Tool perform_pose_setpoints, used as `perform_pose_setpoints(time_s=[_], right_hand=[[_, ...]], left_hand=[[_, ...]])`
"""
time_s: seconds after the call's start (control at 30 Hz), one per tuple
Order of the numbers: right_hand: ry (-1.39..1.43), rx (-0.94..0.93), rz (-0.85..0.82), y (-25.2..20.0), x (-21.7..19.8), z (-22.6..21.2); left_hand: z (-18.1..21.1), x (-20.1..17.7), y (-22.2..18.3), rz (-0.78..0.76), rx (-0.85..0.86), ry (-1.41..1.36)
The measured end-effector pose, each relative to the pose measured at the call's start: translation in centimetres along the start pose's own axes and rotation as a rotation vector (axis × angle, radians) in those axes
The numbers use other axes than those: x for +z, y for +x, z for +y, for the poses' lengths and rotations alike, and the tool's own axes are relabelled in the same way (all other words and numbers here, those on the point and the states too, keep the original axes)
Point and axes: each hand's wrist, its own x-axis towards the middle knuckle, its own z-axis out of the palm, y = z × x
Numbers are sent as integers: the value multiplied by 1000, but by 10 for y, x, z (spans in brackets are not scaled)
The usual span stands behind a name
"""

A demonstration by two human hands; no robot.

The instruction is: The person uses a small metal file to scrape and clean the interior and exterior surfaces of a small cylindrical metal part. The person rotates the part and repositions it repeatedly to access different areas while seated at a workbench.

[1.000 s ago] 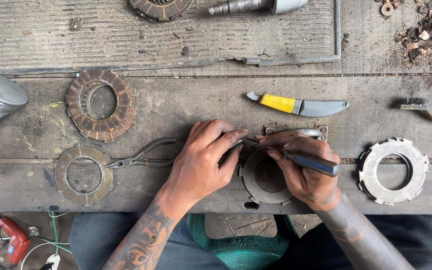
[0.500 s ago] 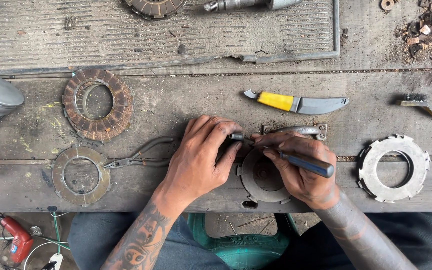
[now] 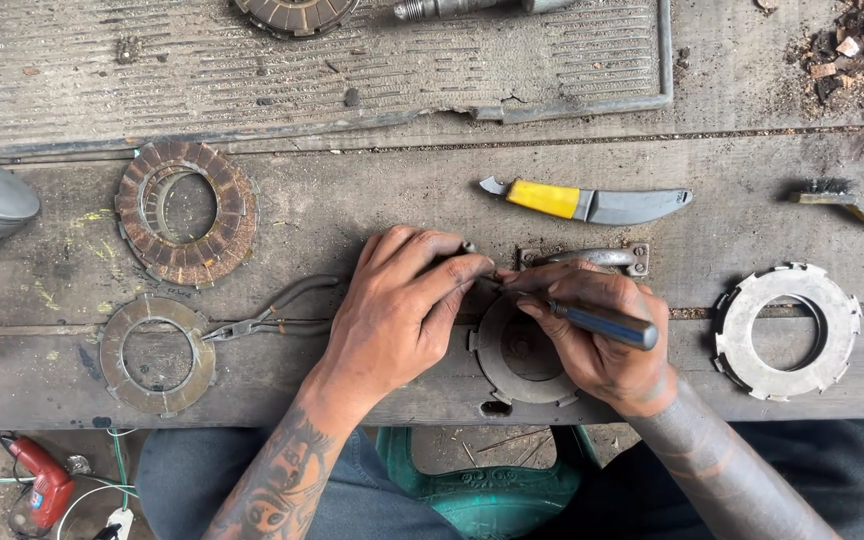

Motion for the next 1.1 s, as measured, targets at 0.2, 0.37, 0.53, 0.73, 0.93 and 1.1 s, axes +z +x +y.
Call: perform_pose_setpoints(time_s=[0.2,0.37,0.53,0.73,0.93,1.1], right_hand=[[-19,-26,-32,-9,-4,10],[9,-43,-22,0,-2,2],[62,-70,-2,-3,-5,4],[26,14,-49,8,-10,-7],[18,-22,-76,12,-6,-10],[-20,-7,-99,13,-8,-12]], left_hand=[[2,-1,3,-3,-6,11],[4,-1,5,-3,-23,41],[4,-1,5,18,-75,21],[2,-2,5,47,-49,-36],[2,-3,4,61,-53,-47],[3,-4,4,70,-44,-32]])
